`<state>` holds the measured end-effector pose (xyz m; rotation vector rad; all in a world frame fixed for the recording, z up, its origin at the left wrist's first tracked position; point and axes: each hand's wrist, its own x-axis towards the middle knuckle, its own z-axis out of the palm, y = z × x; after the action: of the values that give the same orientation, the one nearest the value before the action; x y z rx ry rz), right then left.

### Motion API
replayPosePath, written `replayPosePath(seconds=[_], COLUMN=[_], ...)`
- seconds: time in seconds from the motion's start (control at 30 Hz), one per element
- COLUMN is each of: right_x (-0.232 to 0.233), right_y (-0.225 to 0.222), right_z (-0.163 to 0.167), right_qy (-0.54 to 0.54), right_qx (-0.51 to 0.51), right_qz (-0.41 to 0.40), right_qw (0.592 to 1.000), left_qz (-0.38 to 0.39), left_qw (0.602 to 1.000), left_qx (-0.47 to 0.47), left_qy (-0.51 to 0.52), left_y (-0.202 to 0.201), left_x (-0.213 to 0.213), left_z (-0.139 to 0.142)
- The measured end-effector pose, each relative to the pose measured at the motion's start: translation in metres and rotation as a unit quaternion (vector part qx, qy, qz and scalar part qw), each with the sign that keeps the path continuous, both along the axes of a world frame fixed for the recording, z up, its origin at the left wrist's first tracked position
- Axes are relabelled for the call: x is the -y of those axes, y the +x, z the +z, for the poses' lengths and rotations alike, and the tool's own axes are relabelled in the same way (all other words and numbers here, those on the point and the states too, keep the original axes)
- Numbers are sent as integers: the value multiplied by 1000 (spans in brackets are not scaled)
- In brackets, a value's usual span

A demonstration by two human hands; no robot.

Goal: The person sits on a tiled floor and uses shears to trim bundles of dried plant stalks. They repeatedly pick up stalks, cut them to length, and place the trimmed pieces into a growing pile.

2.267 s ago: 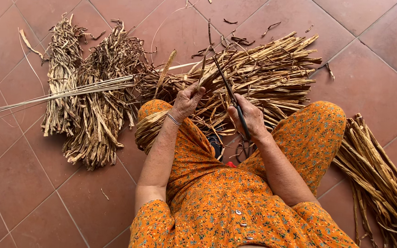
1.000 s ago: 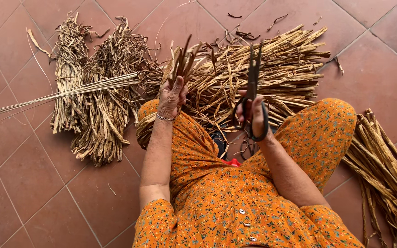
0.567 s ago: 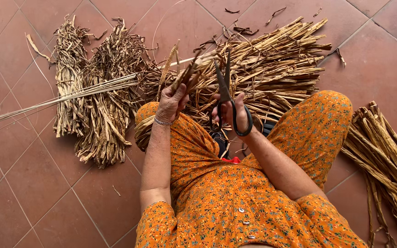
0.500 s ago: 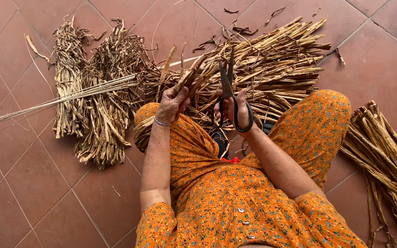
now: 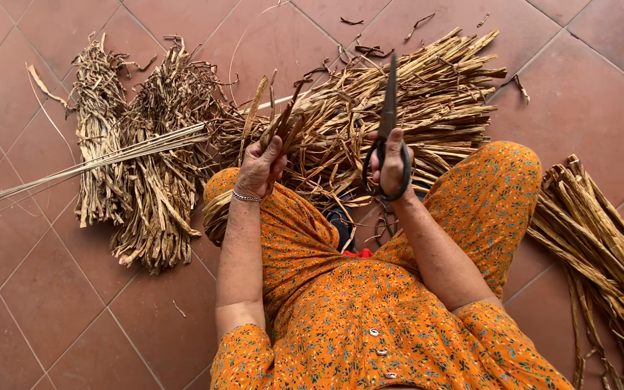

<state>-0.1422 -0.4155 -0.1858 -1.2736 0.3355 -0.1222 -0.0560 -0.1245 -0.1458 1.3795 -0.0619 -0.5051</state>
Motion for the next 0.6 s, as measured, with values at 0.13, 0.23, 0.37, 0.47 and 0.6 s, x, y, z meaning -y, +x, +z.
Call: replayPosePath(seconds=[0.13, 0.23, 0.37, 0.47, 0.6], right_x=[8, 1, -18, -28, -32], right_y=[-5, -18, -38, -42, -28], right_z=[4, 9, 15, 15, 8], right_qy=[16, -14, -56, -103, -61], right_qx=[24, 114, 124, 104, 107], right_qz=[9, 67, 191, 229, 235], right_qw=[1000, 991, 972, 962, 964], left_qz=[17, 15, 5, 16, -8], left_qw=[999, 999, 998, 996, 997], left_qx=[9, 17, 30, 41, 35], left_qy=[-26, -41, -52, -79, -64], left_y=[1, 1, 2, 2, 0], left_x=[1, 2, -1, -2, -3], left_z=[3, 4, 4, 1, -3])
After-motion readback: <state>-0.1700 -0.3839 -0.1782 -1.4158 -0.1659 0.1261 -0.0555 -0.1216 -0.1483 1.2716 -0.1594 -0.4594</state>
